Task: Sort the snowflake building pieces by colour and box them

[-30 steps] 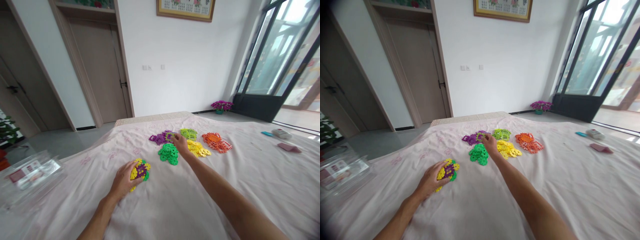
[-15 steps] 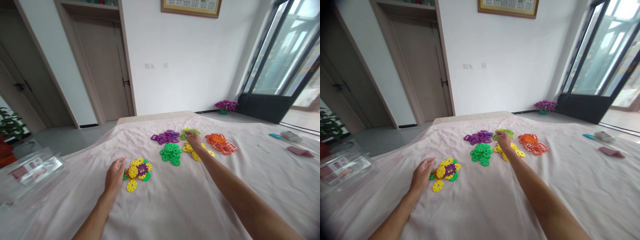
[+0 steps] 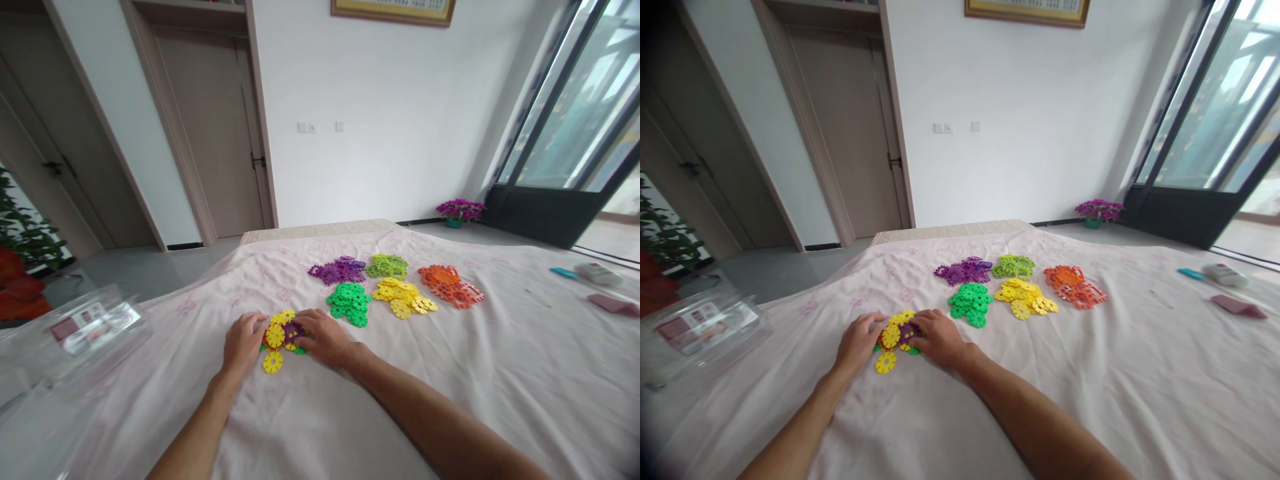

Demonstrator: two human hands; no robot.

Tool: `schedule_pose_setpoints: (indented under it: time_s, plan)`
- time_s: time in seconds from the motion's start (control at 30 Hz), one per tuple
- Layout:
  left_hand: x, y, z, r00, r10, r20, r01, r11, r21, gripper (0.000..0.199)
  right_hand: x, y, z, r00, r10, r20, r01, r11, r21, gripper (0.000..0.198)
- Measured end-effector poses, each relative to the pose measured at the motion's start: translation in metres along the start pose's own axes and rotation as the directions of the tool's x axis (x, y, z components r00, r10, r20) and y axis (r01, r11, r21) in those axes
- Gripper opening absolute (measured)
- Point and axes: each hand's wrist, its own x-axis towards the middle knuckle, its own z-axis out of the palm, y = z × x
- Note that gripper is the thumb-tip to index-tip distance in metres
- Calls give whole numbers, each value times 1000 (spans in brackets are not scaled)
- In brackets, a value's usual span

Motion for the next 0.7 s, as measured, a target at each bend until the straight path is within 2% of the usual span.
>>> schedule_pose_setpoints:
  time_s: [0.13,0.3,0.37,0.43,0.5,0.57,0.63,0.7]
  plan:
    - [0,1,0,1000,13,4,-13,999,29,31,-1,-3,-3,996,-55,67,58,997,-56,30]
    - [0,1,1,1000,16,18,-17,999,41,31,-3,-6,-5,996,-7,86,20,988,-150,33]
    - [-1,1,0,1000,12,20,-13,999,45,30,-2,-3,-7,997,64,39,-57,984,-170,35]
    - [-1,2,0,1000,11,21,-12,999,47,30,1,4,-10,989,131,-67,-139,980,-140,36]
    - [-1,2,0,1000,15,20,-16,999,51,30,4,12,-13,960,204,-190,-213,977,-25,38]
    - [-1,2,0,1000,20,16,-21,998,58,30,7,20,-16,907,350,-233,-309,931,196,37]
    - [-1,3,0,1000,23,14,-24,998,66,29,10,27,-20,831,528,-177,-408,793,452,33]
    - [-1,3,0,1000,20,12,-21,997,73,30,15,34,-25,760,640,-113,-428,624,653,32]
